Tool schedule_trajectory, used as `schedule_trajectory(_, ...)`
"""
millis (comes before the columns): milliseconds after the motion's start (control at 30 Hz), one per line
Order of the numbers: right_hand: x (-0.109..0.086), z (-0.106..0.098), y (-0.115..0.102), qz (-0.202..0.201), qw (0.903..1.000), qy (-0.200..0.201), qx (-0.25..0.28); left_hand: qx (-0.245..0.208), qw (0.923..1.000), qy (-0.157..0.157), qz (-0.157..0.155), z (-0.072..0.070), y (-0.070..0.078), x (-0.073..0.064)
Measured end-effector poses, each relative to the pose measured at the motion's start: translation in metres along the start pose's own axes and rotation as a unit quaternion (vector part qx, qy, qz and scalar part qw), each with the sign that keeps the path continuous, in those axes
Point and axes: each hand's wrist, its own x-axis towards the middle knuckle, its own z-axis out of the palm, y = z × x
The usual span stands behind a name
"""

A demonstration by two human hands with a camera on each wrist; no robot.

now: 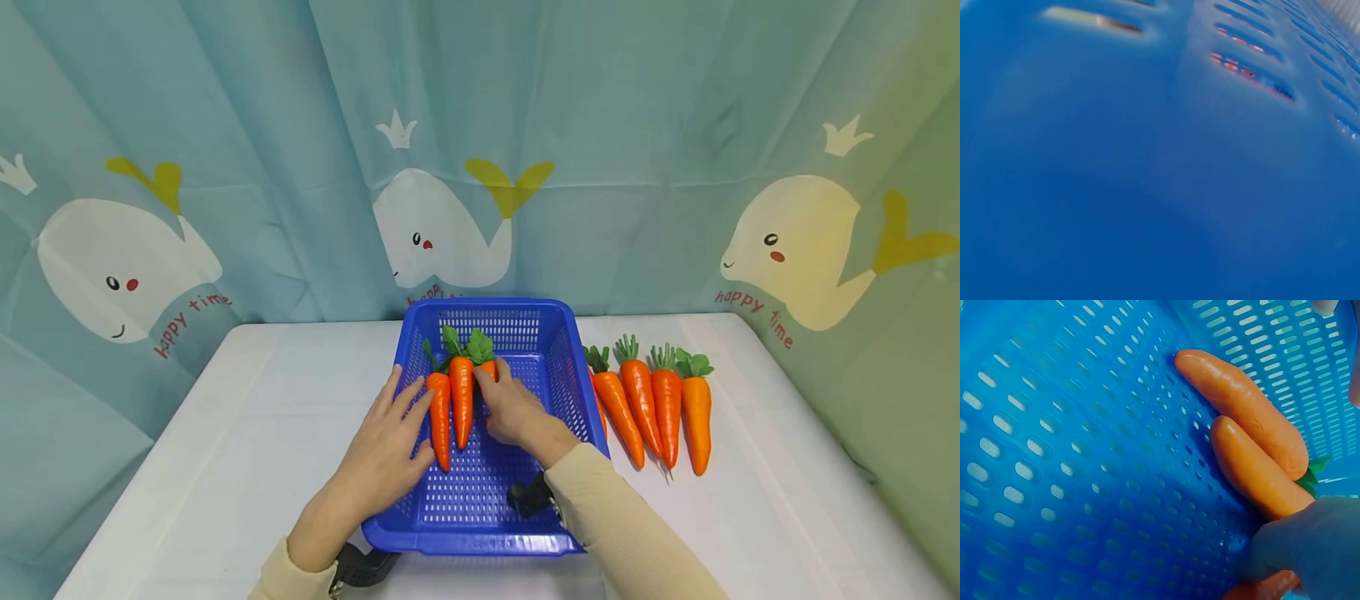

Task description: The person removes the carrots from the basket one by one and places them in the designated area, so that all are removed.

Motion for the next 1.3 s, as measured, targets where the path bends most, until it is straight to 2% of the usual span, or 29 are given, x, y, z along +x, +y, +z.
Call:
schedule_trajectory(200,0.0018,-0.0001,-0.0011,0.016,0.9996,0.01,-0.022,0.001,1.0,0.0,0.0,0.0001,-0.0009,-0.0006)
schedule_trajectory(333,0.0018,-0.0014,-0.002,0.026,0.9988,0.032,-0.027,0.007,0.9999,0.007,0.008,0.0004,-0.0013,-0.0007)
schedule_trajectory(467,0.0024,-0.0023,-0.0025,0.027,0.9978,0.055,-0.027,0.009,0.9998,0.011,0.012,0.0004,-0.001,-0.0003)
schedule_trajectory(800,0.0035,-0.0045,-0.0033,0.048,0.9963,0.07,-0.014,0.008,0.9997,0.015,0.015,0.0008,-0.0007,0.0001)
schedule_trajectory(967,0.0028,-0.0053,-0.0029,0.045,0.9967,0.066,-0.012,0.009,0.9997,0.017,0.016,0.001,-0.0007,0.0003)
schedule_trajectory(1133,0.0031,-0.0062,-0.0019,0.026,0.9979,0.059,-0.007,0.008,0.9998,0.013,0.014,0.0007,-0.0008,0.0004)
schedule_trajectory(1300,0.0041,-0.0071,-0.0006,0.019,0.9992,0.036,-0.003,0.009,0.9999,0.004,0.008,0.0004,-0.0004,0.0004)
